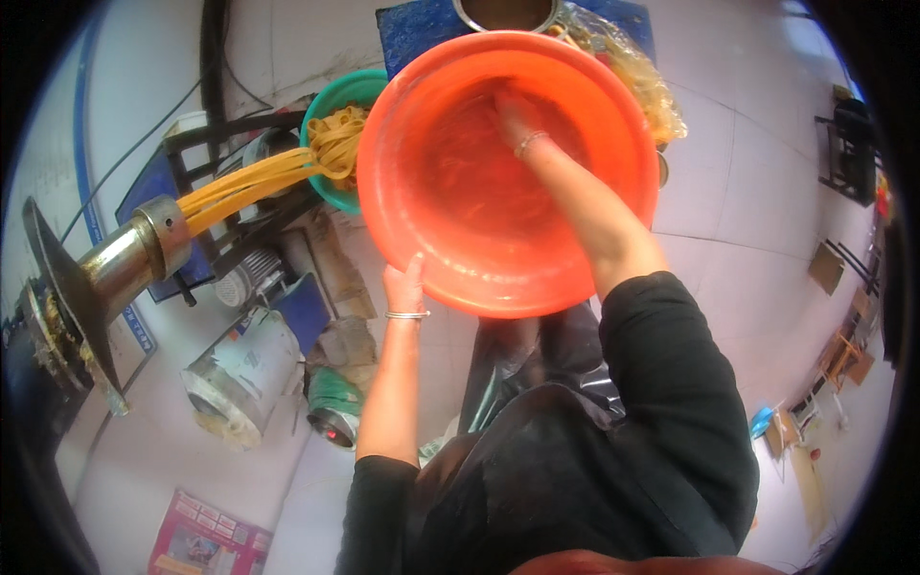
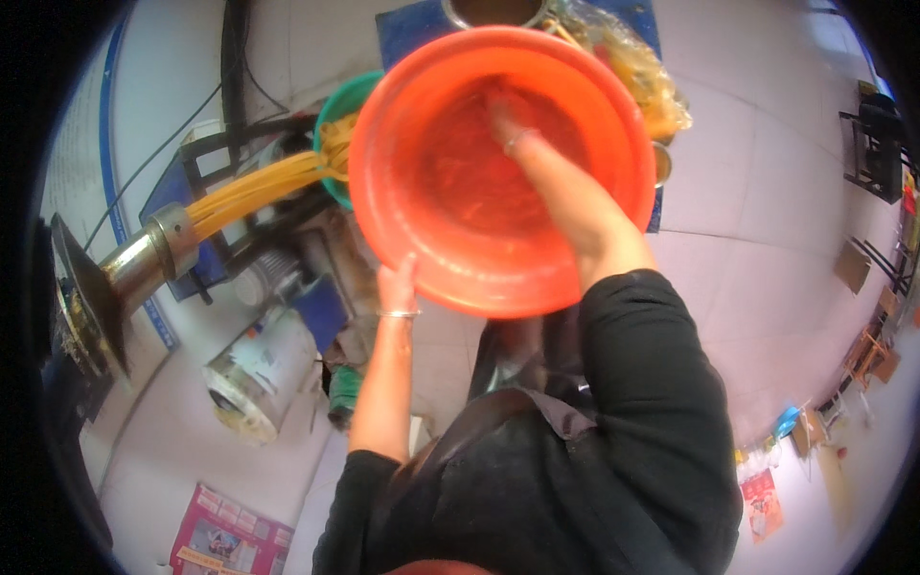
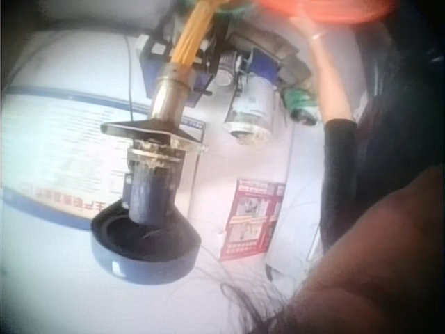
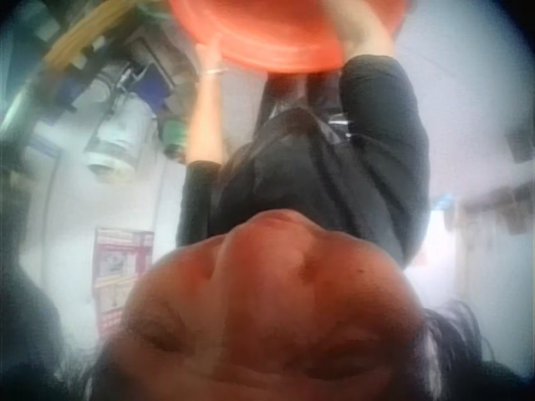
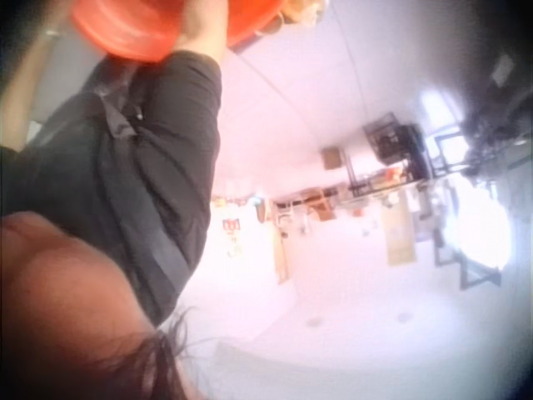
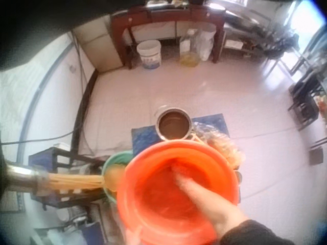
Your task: The person operates a noodle extrusion machine, feeding dough into the hopper and guiding the extruded noodles into a green bowl. They use a wooden stick to manage the noodles and later transfer the finished noodles into an orange bowl.
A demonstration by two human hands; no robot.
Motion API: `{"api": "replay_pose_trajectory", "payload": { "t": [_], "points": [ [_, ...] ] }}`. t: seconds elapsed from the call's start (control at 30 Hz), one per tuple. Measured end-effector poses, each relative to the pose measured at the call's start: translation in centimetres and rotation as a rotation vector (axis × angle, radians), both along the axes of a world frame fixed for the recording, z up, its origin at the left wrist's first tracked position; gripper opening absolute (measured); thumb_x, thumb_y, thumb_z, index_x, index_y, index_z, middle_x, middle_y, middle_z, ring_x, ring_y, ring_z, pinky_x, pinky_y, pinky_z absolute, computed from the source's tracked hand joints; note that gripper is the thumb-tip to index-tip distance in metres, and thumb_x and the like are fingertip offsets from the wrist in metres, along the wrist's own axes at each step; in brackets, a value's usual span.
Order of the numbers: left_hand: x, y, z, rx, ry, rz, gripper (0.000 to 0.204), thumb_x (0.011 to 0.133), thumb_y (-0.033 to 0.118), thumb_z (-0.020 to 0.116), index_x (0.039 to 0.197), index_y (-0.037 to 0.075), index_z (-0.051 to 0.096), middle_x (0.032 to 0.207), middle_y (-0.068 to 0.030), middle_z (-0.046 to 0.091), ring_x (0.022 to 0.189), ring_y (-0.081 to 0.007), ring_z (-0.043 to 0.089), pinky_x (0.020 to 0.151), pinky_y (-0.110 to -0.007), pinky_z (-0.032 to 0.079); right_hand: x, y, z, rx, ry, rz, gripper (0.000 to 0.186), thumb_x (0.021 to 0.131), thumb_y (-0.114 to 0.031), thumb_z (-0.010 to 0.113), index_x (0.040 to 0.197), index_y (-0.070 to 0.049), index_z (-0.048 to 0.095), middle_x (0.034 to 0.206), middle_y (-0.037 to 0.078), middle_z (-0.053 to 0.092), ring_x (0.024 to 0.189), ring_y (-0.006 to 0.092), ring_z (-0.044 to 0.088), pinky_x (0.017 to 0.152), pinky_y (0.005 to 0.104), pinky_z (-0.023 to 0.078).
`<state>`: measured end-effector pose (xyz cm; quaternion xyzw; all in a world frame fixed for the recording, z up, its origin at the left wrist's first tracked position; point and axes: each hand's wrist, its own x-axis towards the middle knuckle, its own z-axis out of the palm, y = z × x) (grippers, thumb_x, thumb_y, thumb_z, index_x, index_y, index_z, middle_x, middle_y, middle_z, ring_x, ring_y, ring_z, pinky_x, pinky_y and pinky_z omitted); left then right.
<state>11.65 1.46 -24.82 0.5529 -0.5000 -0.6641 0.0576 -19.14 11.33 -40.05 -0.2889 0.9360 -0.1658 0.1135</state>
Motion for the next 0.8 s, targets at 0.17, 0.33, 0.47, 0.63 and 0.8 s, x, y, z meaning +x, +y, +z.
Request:
{"api": "replay_pose_trajectory", "payload": {
  "t": [0.17, 0.33, 0.47, 0.63, 0.8],
  "points": [
    [0.2, -0.2, 0.3, -0.009, 0.015, -0.051, 0.038, 0.086, 0.006, 0.062, 0.121, -0.007, 0.054, 0.11, -0.0101, 0.062, 0.096, -0.0186, 0.061, 0.084, -0.032, 0.05, 1.2, -4.7, 1.2, -0.033, -0.056, -0.205, 0.032, 0.093, -0.029, 0.047, 0.109, -0.005, 0.06, 0.11, 0.022, 0.062, 0.101, 0.0352, 0.061, 0.086, 0.0453, 0.049],
    [0.2, -0.2, 0.0, 0.006, 0.021, -0.048, 0.038, 0.085, 0.005, 0.062, 0.121, -0.007, 0.054, 0.111, -0.0104, 0.062, 0.095, -0.0185, 0.061, 0.083, -0.032, 0.05, 1.0, -4.8, 0.7, 0.125, -0.218, 0.057, 0.023, 0.092, -0.019, 0.045, 0.096, -0.004, 0.063, 0.104, 0.018, 0.065, 0.095, 0.0331, 0.064, 0.078, 0.0451, 0.052],
    [-0.7, -0.4, 0.0, -0.019, 0.015, -0.064, 0.036, 0.085, 0.005, 0.062, 0.119, -0.007, 0.055, 0.108, -0.0108, 0.063, 0.092, -0.0187, 0.062, 0.081, -0.032, 0.051, 5.8, -1.7, -6.6, -0.408, -0.409, 0.193, 0.019, 0.088, -0.01, 0.047, 0.088, -0.005, 0.065, 0.09, 0.017, 0.066, 0.085, 0.034, 0.066, 0.07, 0.0444, 0.053],
    [-0.3, 0.1, -0.2, -0.049, -0.038, -0.01, 0.034, 0.084, 0.003, 0.062, 0.117, -0.007, 0.056, 0.106, -0.0117, 0.064, 0.091, -0.0194, 0.063, 0.08, -0.032, 0.051, 8.3, -3.2, 2.0, -0.048, -0.204, 0.611, 0.015, 0.082, -0.008, 0.051, 0.083, -0.006, 0.066, 0.081, 0.017, 0.066, 0.077, 0.0343, 0.066, 0.064, 0.0428, 0.053],
    [0.2, 0.0, -0.6, -0.069, 0.013, 0.016, 0.035, 0.085, 0.002, 0.06, 0.118, -0.008, 0.055, 0.107, -0.0119, 0.063, 0.091, -0.0205, 0.063, 0.081, -0.032, 0.051, 9.2, -4.7, 3.3, 0.105, -0.264, 0.752, 0.02, 0.085, -0.014, 0.052, 0.09, -0.005, 0.069, 0.087, 0.015, 0.068, 0.08, 0.0317, 0.066, 0.07, 0.0413, 0.054]
  ]
}}
